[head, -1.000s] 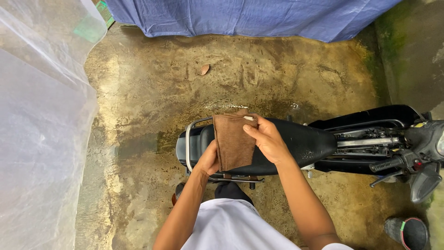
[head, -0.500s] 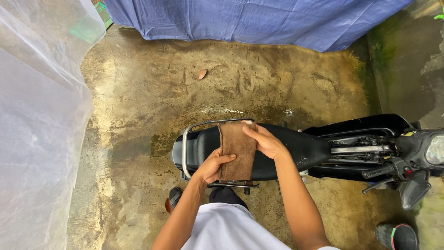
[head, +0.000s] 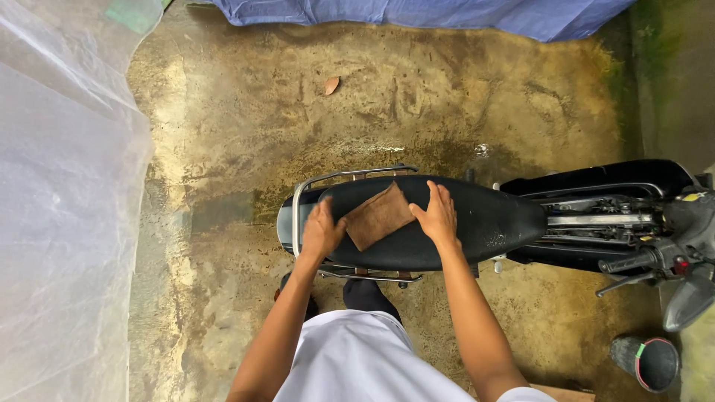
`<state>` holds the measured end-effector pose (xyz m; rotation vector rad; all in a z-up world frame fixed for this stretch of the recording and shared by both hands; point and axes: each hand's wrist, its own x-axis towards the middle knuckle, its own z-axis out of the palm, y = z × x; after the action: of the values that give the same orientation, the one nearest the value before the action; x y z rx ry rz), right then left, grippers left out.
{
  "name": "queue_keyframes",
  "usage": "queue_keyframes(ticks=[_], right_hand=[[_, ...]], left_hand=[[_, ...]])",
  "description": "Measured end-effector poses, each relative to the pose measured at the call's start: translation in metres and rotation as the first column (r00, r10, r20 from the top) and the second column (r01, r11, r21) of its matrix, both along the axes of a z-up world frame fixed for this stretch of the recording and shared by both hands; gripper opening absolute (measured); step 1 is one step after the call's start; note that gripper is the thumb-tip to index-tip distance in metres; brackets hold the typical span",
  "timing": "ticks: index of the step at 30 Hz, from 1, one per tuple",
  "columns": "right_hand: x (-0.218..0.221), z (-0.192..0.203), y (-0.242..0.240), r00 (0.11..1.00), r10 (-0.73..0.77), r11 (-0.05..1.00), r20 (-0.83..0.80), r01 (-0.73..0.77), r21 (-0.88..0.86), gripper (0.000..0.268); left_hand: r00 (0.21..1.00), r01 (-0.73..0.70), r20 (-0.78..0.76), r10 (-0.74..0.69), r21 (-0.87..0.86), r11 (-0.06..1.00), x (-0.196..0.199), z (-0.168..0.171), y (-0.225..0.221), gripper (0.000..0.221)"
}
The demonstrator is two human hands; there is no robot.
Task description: The person pours a white liquid from a plastic bottle onto a cloth and wipes the seat of a black motorcycle. They repeatedly apply the liquid and scrub the seat surface with the cloth, occasionally moving to a nearby wooden workbench to retrieve more liquid.
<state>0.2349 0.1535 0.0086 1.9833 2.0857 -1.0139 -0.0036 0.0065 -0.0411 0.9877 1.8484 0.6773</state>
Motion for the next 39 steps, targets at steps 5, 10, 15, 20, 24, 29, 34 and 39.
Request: queue_keyframes(ticks=[5,10,15,20,24,29,34,39], right_hand=[[-0.045,-0.006,-0.039,0.764,0.626,0.674,-0.154,-0.431,0.600,0.053],[-0.037,-0.092,-0.046,0.440,0.898,0.378,0.001,-0.773,0.509,0.050],[-0.043,-0.111,-0.032,0.331,0.941,0.248,0.065,-0.810,0.532,0.050],[-0.048,-0.116,-0.033,0.429,0.897,0.337,0.104,-0.819,0.465,0.049],[-0.090,-0.103,-0.019,0.625,0.778,0.546,0.065,-0.722,0.425,0.049],[-0.082,-0.078,0.004,0.432,0.888,0.460,-0.160,-0.815,0.353,0.060],[-0.035,-0.092,0.062,0.087,0.996,0.067,0.035,-0.920,0.386,0.066],[-0.087,-0.110,0.062,0.037,0.998,0.012,0.052,-0.904,0.427,0.077]], left_hand=[[0.837,0.083,-0.547,-0.010,0.108,0.991,-0.004,0.023,-0.021,0.054],[0.763,0.046,-0.645,0.036,0.109,0.993,0.004,0.018,-0.046,0.059],[0.722,-0.096,-0.666,0.185,0.169,0.981,0.014,0.007,-0.053,0.067],[0.706,-0.228,-0.646,0.291,0.183,0.956,0.029,-0.028,-0.049,0.068],[0.657,-0.302,-0.652,0.378,0.233,0.925,0.030,-0.037,-0.043,0.067],[0.648,-0.294,-0.624,0.436,0.324,0.899,0.032,-0.038,-0.047,0.071],[0.682,-0.333,-0.573,0.455,0.310,0.890,0.040,-0.034,-0.049,0.072],[0.675,-0.345,-0.556,0.485,0.343,0.874,0.032,-0.034,-0.044,0.072]])
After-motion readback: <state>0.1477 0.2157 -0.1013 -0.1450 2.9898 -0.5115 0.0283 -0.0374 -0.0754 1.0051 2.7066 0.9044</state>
